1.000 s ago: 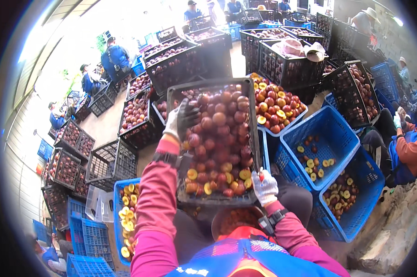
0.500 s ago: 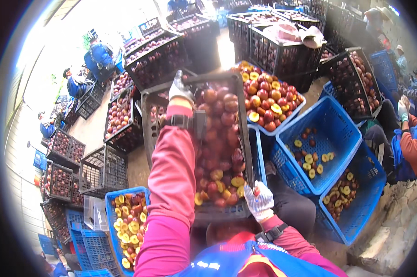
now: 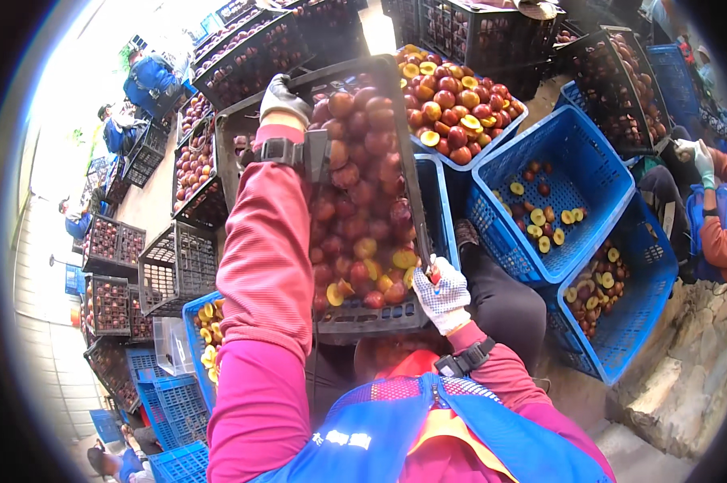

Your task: The recorder is cutting plums in half and sorting them into crates in a food processing area.

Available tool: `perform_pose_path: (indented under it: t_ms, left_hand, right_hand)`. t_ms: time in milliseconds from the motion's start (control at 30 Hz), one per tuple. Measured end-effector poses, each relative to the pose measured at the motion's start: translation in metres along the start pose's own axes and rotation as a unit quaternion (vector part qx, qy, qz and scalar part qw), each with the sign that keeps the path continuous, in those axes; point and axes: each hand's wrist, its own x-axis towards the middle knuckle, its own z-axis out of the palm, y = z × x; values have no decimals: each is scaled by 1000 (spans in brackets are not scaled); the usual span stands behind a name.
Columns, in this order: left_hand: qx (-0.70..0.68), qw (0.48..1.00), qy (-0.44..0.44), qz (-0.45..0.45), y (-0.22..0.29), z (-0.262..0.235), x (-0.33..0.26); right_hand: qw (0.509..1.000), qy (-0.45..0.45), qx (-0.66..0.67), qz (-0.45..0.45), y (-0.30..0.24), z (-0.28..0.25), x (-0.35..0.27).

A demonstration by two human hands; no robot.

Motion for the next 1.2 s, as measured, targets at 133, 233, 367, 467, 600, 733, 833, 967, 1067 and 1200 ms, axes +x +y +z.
perform_pose_path:
  t_ms: [133,233,367,467,600,733,833,967,1067,1200]
  left_hand:
    - [-37,998,11,54,4,-24,-32]
    - [7,992,16,125,-10,-60,-63]
    - [-128,986,-34,100,42,-88,-121]
    - [-197,971,29,131,-26,-76,-111]
    - [1,994,-5,105,51,-44,-81]
    - [-331,944,-6,-16,13,-16,-61]
    - [-571,797,-133,-141,22,2,-82]
    - [-445,852,-232,-146,-60,-14,-188]
    - [-342,881,-313,-99,-26,-49,-293]
    - [-112,916,-364,127,-104,-62,-381]
  right_hand:
    - [999,7,-33,-37,-7,-15,-13]
    - [995,17,-50,-84,-14,-23,-31]
    - [995,19,-60,-84,-2,-44,-43]
    - [993,-50,59,-92,-2,-46,-46]
    - [999,-30,-14,25,29,-36,-9]
    - [999,-28,-33,-2,26,-16,-2]
    - [998,-39,-5,39,18,-37,1]
    - [994,-82,-4,76,-5,-45,-12]
    - [991,-54,-45,115,3,-65,-17]
    - [998,54,-3,42,-28,-73,-47]
